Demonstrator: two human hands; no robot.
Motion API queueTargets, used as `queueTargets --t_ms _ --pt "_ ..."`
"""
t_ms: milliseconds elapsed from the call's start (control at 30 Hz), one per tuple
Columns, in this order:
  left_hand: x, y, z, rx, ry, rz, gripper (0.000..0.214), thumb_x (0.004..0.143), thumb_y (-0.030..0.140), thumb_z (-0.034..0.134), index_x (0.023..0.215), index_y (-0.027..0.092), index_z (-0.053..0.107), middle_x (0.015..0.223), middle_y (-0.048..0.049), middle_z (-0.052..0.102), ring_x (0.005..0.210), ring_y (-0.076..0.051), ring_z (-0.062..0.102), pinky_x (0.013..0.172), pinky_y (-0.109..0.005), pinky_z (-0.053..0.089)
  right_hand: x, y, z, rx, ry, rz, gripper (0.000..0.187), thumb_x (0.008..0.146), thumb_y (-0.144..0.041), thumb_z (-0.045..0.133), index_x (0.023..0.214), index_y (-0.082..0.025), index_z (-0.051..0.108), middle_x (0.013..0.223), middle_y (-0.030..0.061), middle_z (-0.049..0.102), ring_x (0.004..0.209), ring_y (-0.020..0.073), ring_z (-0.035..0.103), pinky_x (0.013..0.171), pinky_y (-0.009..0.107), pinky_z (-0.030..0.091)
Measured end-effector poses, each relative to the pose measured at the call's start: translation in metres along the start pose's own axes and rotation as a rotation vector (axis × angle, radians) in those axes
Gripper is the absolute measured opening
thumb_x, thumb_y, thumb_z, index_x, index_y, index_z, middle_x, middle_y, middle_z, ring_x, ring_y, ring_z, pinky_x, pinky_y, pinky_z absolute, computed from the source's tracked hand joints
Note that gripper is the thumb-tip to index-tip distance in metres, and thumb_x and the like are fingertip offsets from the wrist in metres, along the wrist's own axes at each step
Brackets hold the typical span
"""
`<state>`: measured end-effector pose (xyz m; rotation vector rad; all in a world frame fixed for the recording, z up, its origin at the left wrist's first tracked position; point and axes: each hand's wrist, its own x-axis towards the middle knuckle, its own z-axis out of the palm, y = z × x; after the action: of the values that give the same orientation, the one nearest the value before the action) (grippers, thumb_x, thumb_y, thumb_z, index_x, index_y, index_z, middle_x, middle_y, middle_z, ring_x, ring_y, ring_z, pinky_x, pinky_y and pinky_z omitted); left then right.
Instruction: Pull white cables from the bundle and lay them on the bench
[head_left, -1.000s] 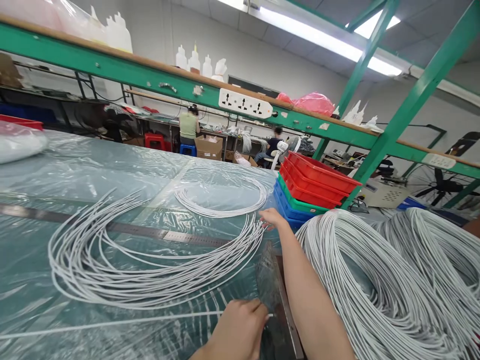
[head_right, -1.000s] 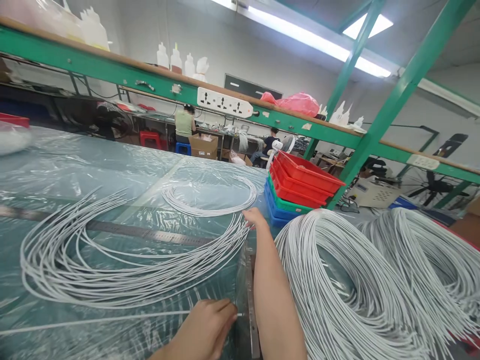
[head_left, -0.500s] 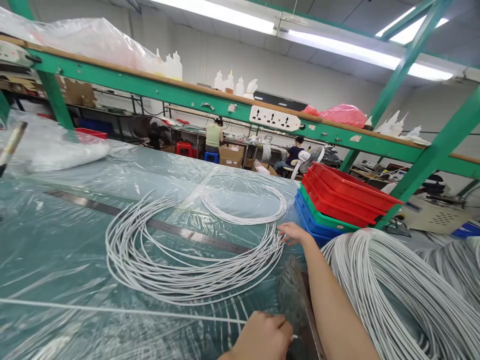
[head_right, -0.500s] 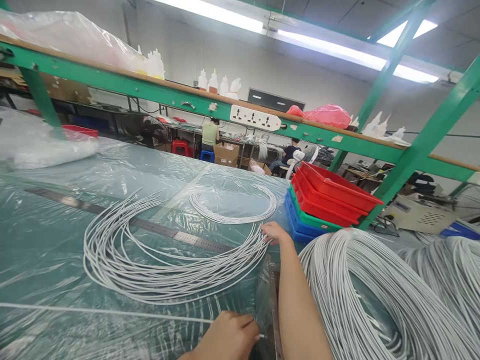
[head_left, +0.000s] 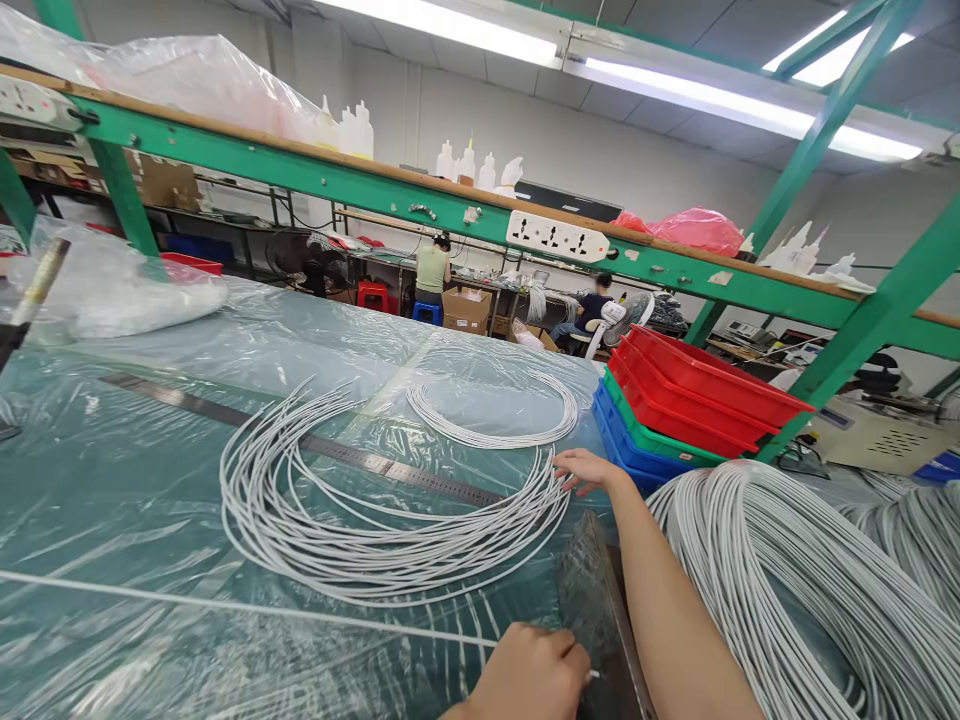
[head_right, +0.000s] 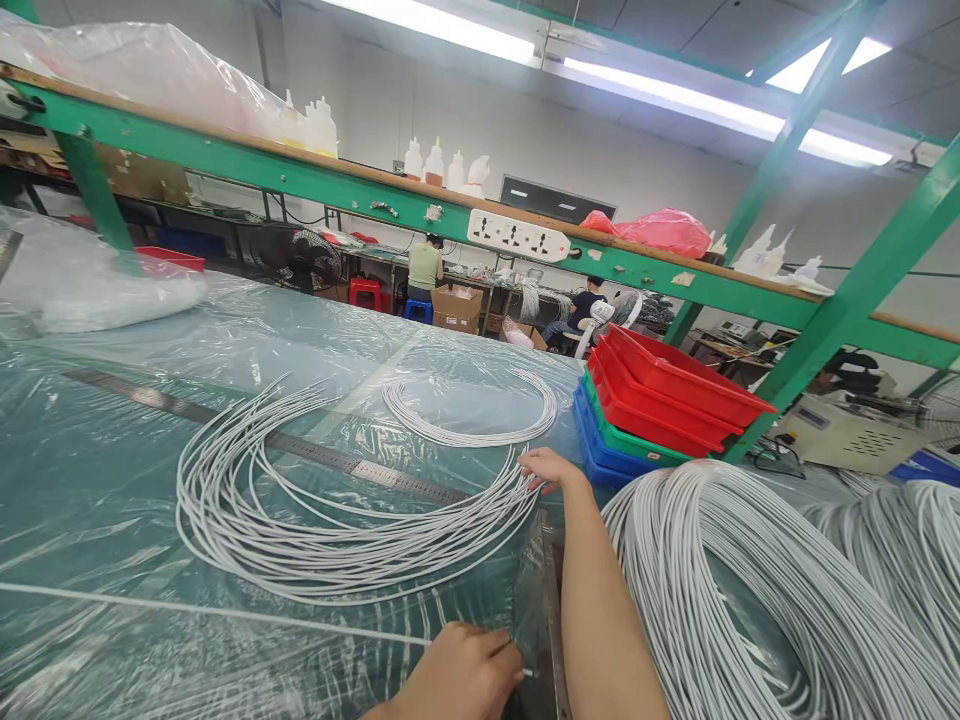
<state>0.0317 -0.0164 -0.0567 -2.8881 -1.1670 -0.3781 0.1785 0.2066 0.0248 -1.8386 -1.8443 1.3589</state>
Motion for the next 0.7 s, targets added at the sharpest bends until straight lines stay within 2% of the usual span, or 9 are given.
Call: queueTargets --t_ms 400,700 --pt "-0.0014 -0.0012 0.0024 -0.085 0.009 -0.020 0.022 0.092 0.039 0.055 0.083 0.019 0.060 0.071 -0.0020 0.061 0.054 -0.016 0.056 0.043 -0.026 0.029 0.0073 0.0048 -0.0017 0.008 -0.014 -0.009 0.021 0.102 -0.032 0.048 0.108 -0.015 0.057 0.114 0.0112 0.060 0.078 0.0192 0.067 0.062 0.026 0.052" --pt "-0.0009 -0.0003 -0.0037 -0.067 -0.031 -0.029 0.019 0.091 0.034 0.056 0.084 0.017 0.059 0.072 -0.0028 0.061 0.058 -0.015 0.057 0.046 -0.023 0.035 0.0011 0.0008 0.0004 -0.007 -0.008 0.003 0.019 0.103 -0.030 0.045 0.106 -0.015 0.056 0.114 0.0103 0.061 0.078 0.0179 0.066 0.058 0.023 0.049"
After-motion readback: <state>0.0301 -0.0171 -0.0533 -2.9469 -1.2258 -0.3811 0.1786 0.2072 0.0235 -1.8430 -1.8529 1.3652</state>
